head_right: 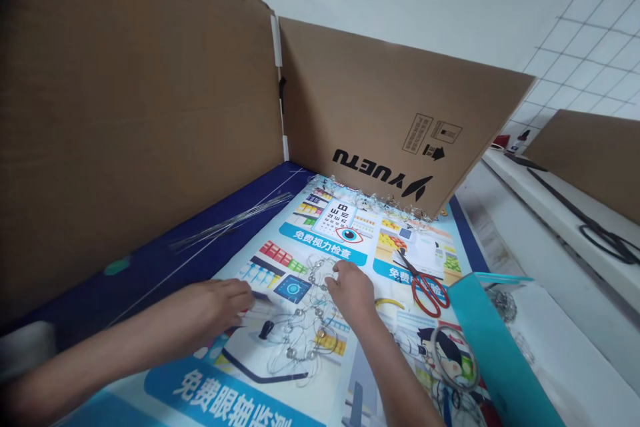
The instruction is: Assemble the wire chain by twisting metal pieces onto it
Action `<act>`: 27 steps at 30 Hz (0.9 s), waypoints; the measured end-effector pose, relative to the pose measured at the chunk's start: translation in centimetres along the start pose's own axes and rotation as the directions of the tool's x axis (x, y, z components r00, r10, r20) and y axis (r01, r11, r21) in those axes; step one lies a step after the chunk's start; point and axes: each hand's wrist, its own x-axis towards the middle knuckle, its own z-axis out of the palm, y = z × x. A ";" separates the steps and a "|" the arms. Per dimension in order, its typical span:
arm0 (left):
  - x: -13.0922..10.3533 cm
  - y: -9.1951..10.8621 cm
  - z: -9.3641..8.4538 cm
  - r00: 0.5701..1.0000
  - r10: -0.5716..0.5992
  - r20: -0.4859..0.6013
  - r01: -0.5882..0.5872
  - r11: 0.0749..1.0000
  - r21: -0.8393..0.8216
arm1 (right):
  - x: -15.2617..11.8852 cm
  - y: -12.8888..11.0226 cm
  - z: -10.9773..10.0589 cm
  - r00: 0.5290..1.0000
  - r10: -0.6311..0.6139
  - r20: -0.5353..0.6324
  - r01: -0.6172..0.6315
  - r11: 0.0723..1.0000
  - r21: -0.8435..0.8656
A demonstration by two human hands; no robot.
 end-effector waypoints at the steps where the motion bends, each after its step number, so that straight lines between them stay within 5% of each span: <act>1: 0.5 0.9 0.0 0.999 0.048 -0.002 -0.048 0.999 0.008 | 0.1 0.1 0.0 1.000 0.010 -0.001 -0.010 1.000 -0.009; 12: 3.7 5.5 0.0 0.961 0.275 -0.022 -0.272 0.959 0.074 | -0.8 2.2 -4.5 0.997 -0.032 0.064 0.040 0.992 -0.120; 27: 3.2 5.8 1.9 0.943 0.332 -0.003 -0.330 0.937 -0.118 | -3.9 5.1 -6.4 0.982 0.071 0.176 0.000 0.927 -0.376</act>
